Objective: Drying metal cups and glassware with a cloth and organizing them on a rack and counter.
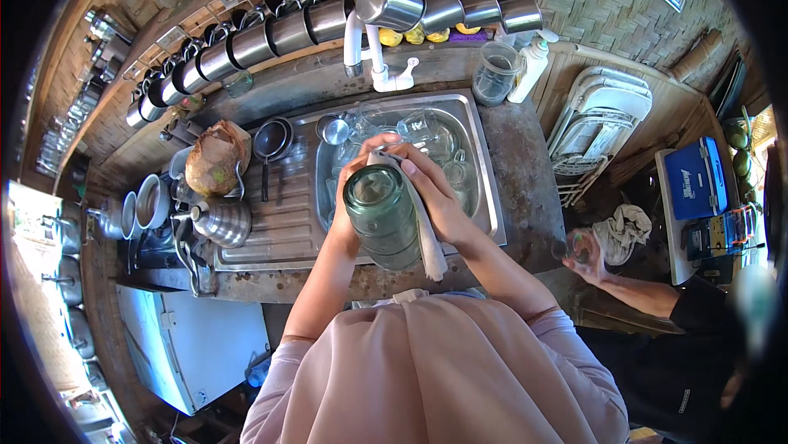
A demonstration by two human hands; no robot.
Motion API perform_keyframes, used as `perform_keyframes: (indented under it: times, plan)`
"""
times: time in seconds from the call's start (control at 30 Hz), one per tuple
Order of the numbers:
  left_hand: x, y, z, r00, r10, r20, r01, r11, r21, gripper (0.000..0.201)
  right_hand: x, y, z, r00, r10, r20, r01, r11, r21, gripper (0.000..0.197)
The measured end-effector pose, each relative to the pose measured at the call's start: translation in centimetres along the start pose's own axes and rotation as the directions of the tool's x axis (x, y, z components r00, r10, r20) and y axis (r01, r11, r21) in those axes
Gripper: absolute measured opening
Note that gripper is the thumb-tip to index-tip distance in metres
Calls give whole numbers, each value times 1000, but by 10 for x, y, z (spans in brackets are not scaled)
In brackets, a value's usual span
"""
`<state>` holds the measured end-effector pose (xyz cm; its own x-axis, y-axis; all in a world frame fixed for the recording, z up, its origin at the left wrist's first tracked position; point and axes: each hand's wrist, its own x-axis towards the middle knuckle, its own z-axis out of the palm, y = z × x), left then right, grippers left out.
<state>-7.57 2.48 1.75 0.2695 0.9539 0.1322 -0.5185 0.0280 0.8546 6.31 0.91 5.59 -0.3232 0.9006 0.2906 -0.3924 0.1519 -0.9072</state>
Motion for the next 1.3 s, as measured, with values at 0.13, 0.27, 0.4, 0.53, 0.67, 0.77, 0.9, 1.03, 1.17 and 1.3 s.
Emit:
perform_keyframes:
  times: [0.13, 0.27, 0.4, 0.53, 0.67, 0.77, 0.9, 1.03, 1.17, 1.3]
  plan:
    - [2, 6, 4, 991, 47, -128, -41, 998, 42, 16, 4, 0, 5, 999, 31, 4, -32, 990, 136, 27]
    - [10, -6, -4, 931, 361, 47, -364, 913, 185, 45, -17, 53, -19, 966, 246, 76, -254, 959, 124, 25]
    - [9, 0, -9, 946, 304, 112, -292, 950, -109, 63, -32, 68, -17, 969, 246, -19, -247, 966, -82, 24]
    - [-1, -2, 2, 982, 190, 8, -190, 981, 22, 40, -21, 42, -17, 971, 238, -36, -238, 971, 1, 22]
    - [-2, -9, -16, 987, -143, -79, 128, 978, -167, 29, -8, 20, -15, 989, -38, -142, 27, 996, -81, 20]
    - [-2, -12, -3, 947, 153, -282, -126, 986, 112, 25, -8, 10, -14, 951, -275, -144, 201, 897, -393, 22]
    - [-2, -7, -6, 892, 271, -361, -213, 958, 192, 24, -30, 33, -11, 901, -371, -225, 177, 788, -589, 20]
    - [-2, -7, 9, 707, 291, -644, -111, 946, 306, 27, -37, 37, -11, 891, -358, -278, 112, 768, -631, 20]
    - [-8, -14, 8, 790, 370, -489, -173, 899, 401, 27, -23, 21, -12, 870, -407, -279, 144, 751, -644, 20]
    - [-10, -20, 16, 792, 333, -512, -213, 936, 280, 23, -21, 14, -9, 779, -579, -240, 215, 607, -765, 21]
